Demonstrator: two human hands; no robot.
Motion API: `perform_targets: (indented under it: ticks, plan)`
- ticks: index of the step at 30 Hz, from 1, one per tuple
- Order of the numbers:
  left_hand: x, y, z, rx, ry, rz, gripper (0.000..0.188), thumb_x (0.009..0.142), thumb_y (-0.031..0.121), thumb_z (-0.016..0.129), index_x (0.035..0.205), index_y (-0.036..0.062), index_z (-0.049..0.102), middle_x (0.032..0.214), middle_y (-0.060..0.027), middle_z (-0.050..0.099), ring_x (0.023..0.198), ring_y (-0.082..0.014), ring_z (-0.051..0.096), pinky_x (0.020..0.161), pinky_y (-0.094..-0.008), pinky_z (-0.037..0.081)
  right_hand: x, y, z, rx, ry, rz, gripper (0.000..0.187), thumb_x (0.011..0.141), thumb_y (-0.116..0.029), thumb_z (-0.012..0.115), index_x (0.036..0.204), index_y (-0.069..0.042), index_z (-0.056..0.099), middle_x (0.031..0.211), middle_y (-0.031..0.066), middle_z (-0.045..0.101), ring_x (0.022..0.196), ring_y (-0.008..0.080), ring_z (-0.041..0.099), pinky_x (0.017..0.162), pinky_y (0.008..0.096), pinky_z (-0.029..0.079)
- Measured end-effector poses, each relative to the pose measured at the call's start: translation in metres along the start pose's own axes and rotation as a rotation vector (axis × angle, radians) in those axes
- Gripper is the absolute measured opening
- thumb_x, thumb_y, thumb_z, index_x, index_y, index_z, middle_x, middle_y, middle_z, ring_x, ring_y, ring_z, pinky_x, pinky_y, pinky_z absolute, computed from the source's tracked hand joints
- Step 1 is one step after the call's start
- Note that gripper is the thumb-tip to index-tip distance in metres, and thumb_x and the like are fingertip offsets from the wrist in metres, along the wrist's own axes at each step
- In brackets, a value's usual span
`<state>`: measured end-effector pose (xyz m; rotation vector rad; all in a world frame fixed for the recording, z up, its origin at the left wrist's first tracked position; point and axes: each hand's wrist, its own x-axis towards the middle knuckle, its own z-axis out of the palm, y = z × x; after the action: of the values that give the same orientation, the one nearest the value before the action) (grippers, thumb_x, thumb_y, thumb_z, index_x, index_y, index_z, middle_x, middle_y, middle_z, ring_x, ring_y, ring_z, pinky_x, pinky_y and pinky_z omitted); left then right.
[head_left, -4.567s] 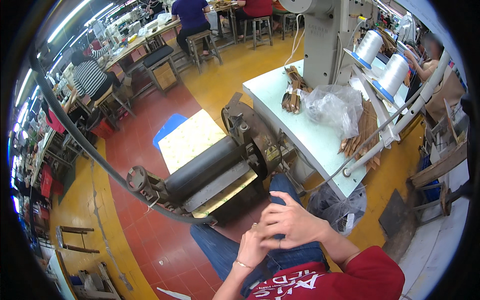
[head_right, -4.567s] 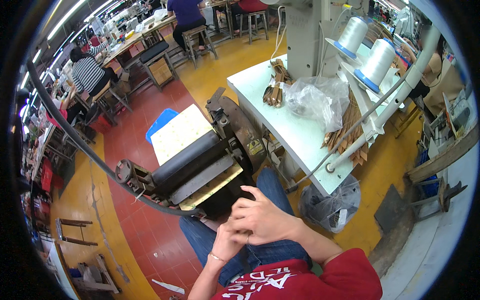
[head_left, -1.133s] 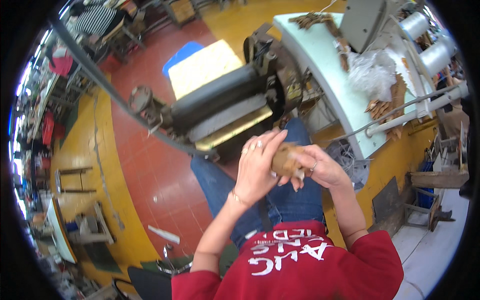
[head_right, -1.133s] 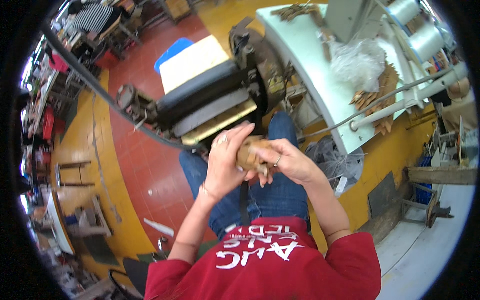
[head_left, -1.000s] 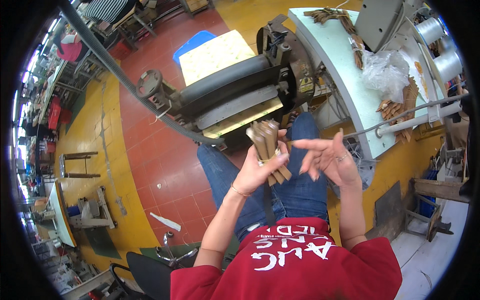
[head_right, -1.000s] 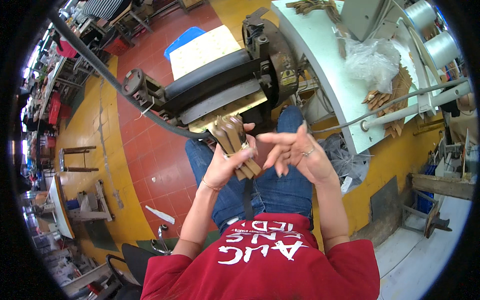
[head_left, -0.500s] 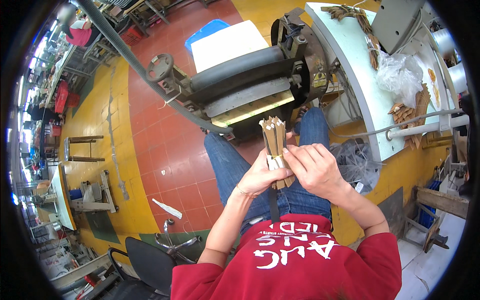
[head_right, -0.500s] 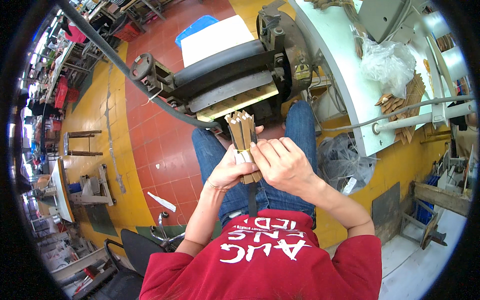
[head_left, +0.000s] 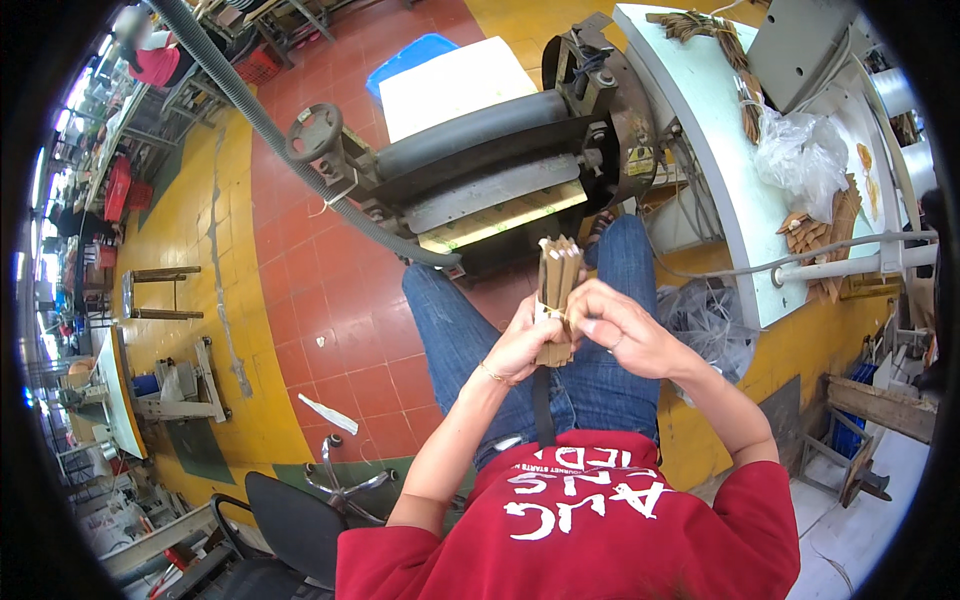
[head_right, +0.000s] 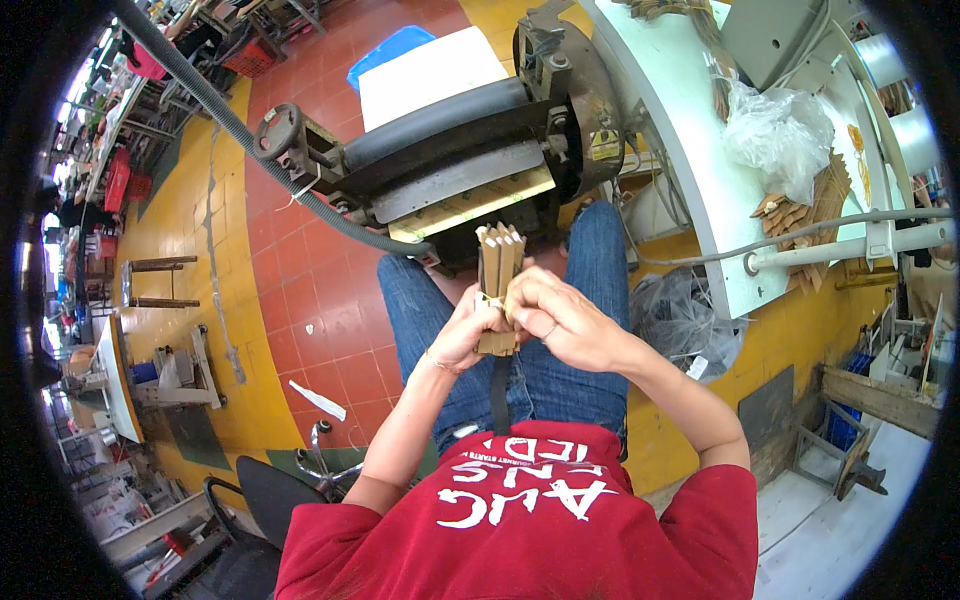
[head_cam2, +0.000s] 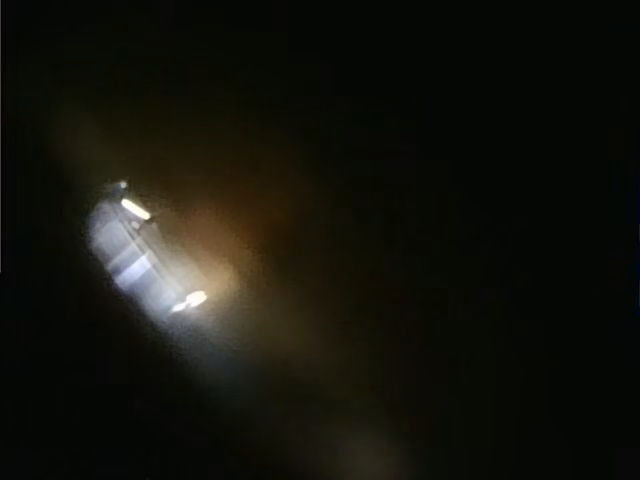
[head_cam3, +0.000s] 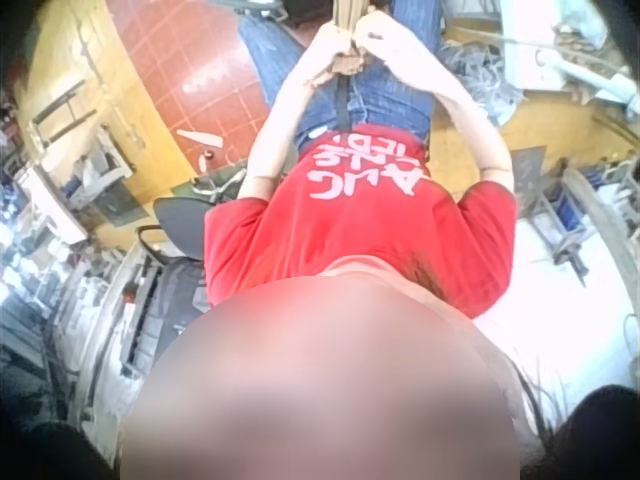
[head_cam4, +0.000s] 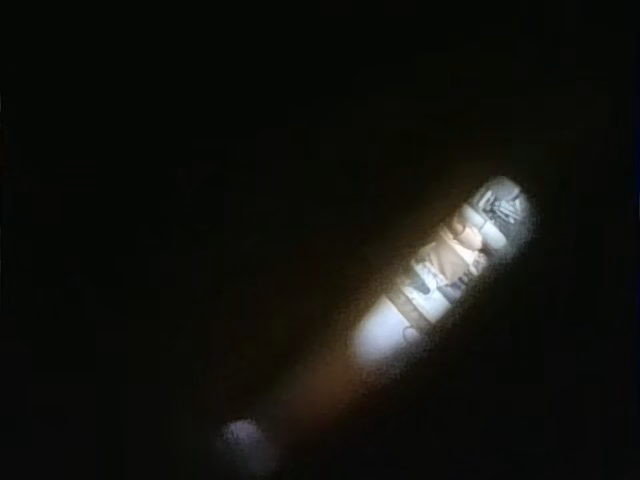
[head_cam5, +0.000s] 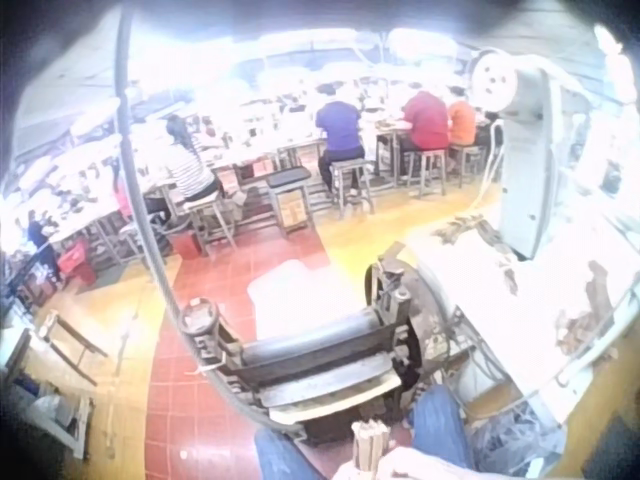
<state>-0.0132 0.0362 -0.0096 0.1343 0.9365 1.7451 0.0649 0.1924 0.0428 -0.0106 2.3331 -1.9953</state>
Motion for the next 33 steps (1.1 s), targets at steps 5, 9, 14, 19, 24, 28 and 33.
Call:
perform_targets:
  ticks: [5, 9, 14, 19, 24, 28, 33]
  plan:
    - [-0.006, -0.001, 0.002, -0.024, -0.057, -0.102, 0.044, 0.073, 0.001, 0.055, 0.115, 0.0025, 0.042, 0.084, -0.0062, 0.053, 0.065, -0.0127, 0.051, 0.057, -0.0266, 0.045, -0.010, -0.010, -0.024, -0.229, -0.148, -0.053, 0.033, 0.084, -0.026, 0.065, 0.063, -0.007, 0.047, 0.077, 0.0034, 0.058, 0.092, 0.0188, 0.050, 0.084, 0.0349, 0.038]
    - [-0.006, 0.005, 0.009, 0.141, -0.212, -0.154, 0.054, 0.073, 0.002, 0.052, 0.125, 0.0029, 0.039, 0.084, -0.0046, 0.052, 0.065, -0.0097, 0.049, 0.057, -0.0242, 0.043, -0.018, -0.017, -0.032, 0.203, 0.055, 0.092, 0.038, 0.086, -0.028, 0.068, 0.062, -0.007, 0.047, 0.060, -0.0042, 0.049, 0.057, 0.0066, 0.045, 0.054, 0.0230, 0.037]
    - [-0.009, 0.011, 0.022, 0.498, -0.221, 0.030, 0.067, 0.072, 0.001, 0.050, 0.137, 0.0035, 0.033, 0.084, -0.0038, 0.051, 0.065, -0.0077, 0.046, 0.058, -0.0239, 0.043, -0.004, -0.005, -0.043, 0.583, 0.182, 0.299, 0.035, 0.096, -0.030, 0.052, 0.070, -0.008, 0.053, 0.058, -0.0079, 0.043, 0.047, 0.0013, 0.030, 0.043, 0.0177, 0.024]
    - [-0.012, 0.009, 0.012, -0.256, -0.245, -0.080, 0.078, 0.068, -0.002, 0.051, 0.141, 0.0042, 0.025, 0.084, -0.0073, 0.048, 0.070, -0.0113, 0.046, 0.060, -0.0260, 0.042, 0.009, 0.017, -0.027, 1.299, 0.262, 0.485, 0.037, 0.098, -0.034, 0.046, 0.072, -0.009, 0.052, 0.056, -0.0079, 0.036, 0.049, 0.0044, 0.031, 0.045, 0.0196, 0.026]
    - [-0.012, -0.008, 0.000, -0.792, -0.186, -0.083, 0.069, 0.072, 0.004, 0.048, 0.138, 0.0049, 0.031, 0.086, -0.0067, 0.046, 0.066, -0.0127, 0.044, 0.061, -0.0272, 0.042, 0.004, 0.015, 0.000, 0.229, 0.285, -0.210, 0.027, 0.089, -0.025, 0.061, 0.071, -0.005, 0.060, 0.056, -0.0004, 0.047, 0.051, 0.0074, 0.042, 0.048, 0.0243, 0.030]
    - [-0.017, -0.013, 0.005, -0.199, -0.229, -0.198, 0.048, 0.071, -0.003, 0.048, 0.118, 0.0039, 0.040, 0.084, -0.0049, 0.049, 0.066, -0.0111, 0.047, 0.057, -0.0254, 0.042, 0.004, 0.001, -0.008, -0.199, 0.147, -0.032, 0.016, 0.082, -0.015, 0.069, 0.075, -0.001, 0.066, 0.058, 0.0021, 0.056, 0.052, 0.0040, 0.045, 0.047, 0.0242, 0.034]
    - [-0.014, 0.011, 0.007, 0.515, -0.141, -0.054, 0.059, 0.073, 0.004, 0.050, 0.129, 0.0034, 0.031, 0.081, -0.0105, 0.056, 0.068, -0.0176, 0.056, 0.063, -0.0291, 0.046, 0.013, -0.002, 0.002, 0.129, 0.447, 0.081, 0.021, 0.085, -0.019, 0.069, 0.079, 0.001, 0.066, 0.065, -0.0011, 0.061, 0.056, 0.0012, 0.045, 0.048, 0.0210, 0.033]
